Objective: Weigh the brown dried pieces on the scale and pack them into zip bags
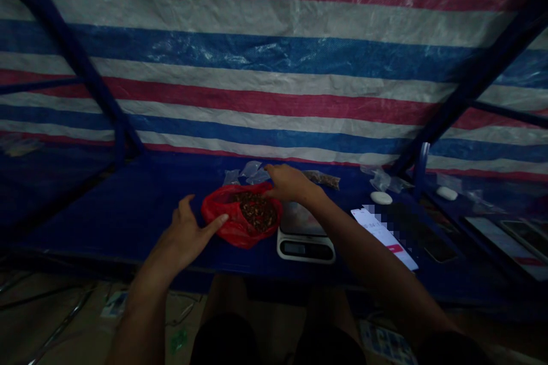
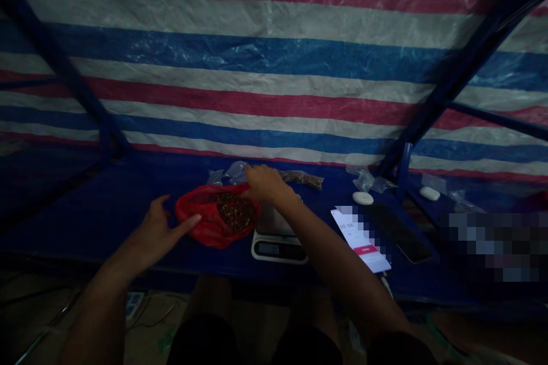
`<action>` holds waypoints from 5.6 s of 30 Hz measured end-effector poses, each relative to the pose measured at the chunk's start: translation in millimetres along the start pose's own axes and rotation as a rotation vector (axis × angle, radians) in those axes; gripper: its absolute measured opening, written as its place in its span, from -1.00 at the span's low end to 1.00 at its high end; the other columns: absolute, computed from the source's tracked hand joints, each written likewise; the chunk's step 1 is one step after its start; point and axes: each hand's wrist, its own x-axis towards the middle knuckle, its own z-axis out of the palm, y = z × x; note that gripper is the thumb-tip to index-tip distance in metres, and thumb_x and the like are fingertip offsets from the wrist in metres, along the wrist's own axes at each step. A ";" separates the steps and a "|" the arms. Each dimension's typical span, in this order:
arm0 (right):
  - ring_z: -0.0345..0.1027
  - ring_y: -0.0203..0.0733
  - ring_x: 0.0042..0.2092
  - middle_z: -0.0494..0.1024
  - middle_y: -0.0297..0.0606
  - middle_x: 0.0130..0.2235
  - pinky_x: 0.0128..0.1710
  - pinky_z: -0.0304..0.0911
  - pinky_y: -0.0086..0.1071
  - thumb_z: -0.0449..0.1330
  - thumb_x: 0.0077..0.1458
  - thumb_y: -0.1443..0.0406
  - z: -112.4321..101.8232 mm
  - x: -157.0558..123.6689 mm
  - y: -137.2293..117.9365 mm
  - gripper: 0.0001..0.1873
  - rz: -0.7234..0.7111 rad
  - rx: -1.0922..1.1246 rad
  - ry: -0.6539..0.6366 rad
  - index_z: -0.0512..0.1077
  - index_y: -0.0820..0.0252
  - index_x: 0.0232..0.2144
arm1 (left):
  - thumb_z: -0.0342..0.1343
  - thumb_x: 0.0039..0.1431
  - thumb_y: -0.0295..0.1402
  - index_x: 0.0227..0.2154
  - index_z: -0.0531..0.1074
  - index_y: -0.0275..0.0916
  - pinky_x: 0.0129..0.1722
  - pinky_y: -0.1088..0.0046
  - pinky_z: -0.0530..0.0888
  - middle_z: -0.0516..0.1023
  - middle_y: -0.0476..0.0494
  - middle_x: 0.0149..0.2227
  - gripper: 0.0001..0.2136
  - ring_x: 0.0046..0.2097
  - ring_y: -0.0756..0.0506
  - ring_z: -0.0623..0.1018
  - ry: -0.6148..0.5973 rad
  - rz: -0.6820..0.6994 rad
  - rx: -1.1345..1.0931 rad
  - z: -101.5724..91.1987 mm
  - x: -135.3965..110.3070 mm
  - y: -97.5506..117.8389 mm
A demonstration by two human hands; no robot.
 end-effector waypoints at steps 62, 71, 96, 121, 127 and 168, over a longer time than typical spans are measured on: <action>0.59 0.03 0.03 0.69 0.13 0.04 0.03 0.36 -0.27 0.29 0.29 0.40 33.6 -2.3 -51.5 -0.76 -0.282 0.062 -0.239 0.65 0.38 -0.03 | 0.25 0.31 -0.41 0.11 0.52 -0.36 0.18 0.17 0.55 0.62 -0.44 0.17 -0.66 0.21 -0.34 0.63 -0.282 0.483 0.450 16.5 11.9 45.9; 0.64 0.04 0.00 0.73 0.13 -0.01 -0.03 0.43 -0.29 0.08 0.35 0.48 20.8 -6.3 -50.9 -0.64 -0.108 -0.012 -0.247 0.69 0.38 -0.05 | 0.23 0.28 -0.49 0.10 0.57 -0.30 0.04 0.10 0.61 0.69 -0.43 0.11 -0.66 0.15 -0.43 0.68 -0.255 0.484 0.499 21.0 23.6 68.1; 0.60 -0.18 -0.24 0.78 -0.22 -0.22 -0.18 0.32 -0.36 0.27 0.23 0.42 -42.6 -45.8 18.3 -0.77 -0.068 0.308 0.047 0.75 0.18 -0.22 | 0.30 0.30 -0.42 0.12 0.63 -0.22 0.21 0.22 0.51 0.66 -0.31 0.18 -0.66 0.19 -0.31 0.64 -0.342 0.653 0.388 43.3 57.8 58.6; 0.67 -0.03 -0.08 0.79 -0.11 -0.11 -0.10 0.38 -0.32 0.39 0.19 0.38 -36.4 -91.0 38.9 -0.80 0.064 0.143 -0.105 0.74 0.20 -0.13 | 0.16 0.24 -0.49 -0.06 0.71 -0.19 0.05 0.25 0.57 0.74 -0.25 -0.01 -0.71 0.02 -0.25 0.71 -0.301 0.677 0.391 47.7 64.7 52.3; 0.64 -0.07 -0.14 0.78 -0.14 -0.11 -0.12 0.39 -0.31 0.31 0.29 0.27 -38.4 -92.3 40.8 -0.80 0.033 0.282 -0.053 0.75 0.16 -0.19 | 0.21 0.23 -0.50 -0.10 0.71 -0.23 0.09 0.26 0.55 0.72 -0.24 -0.01 -0.75 0.03 -0.24 0.69 -0.291 0.709 0.369 40.6 66.8 57.1; 0.52 -0.14 -0.28 0.69 -0.20 -0.33 -0.23 0.34 -0.33 0.21 0.23 0.01 58.2 -68.9 125.0 -0.57 0.342 0.897 0.565 0.64 0.25 -0.32 | 0.21 0.27 -0.59 -0.11 0.73 -0.17 -0.06 0.45 0.52 0.79 -0.08 -0.12 -0.73 -0.09 -0.12 0.73 -0.625 0.961 0.325 51.0 36.5 201.4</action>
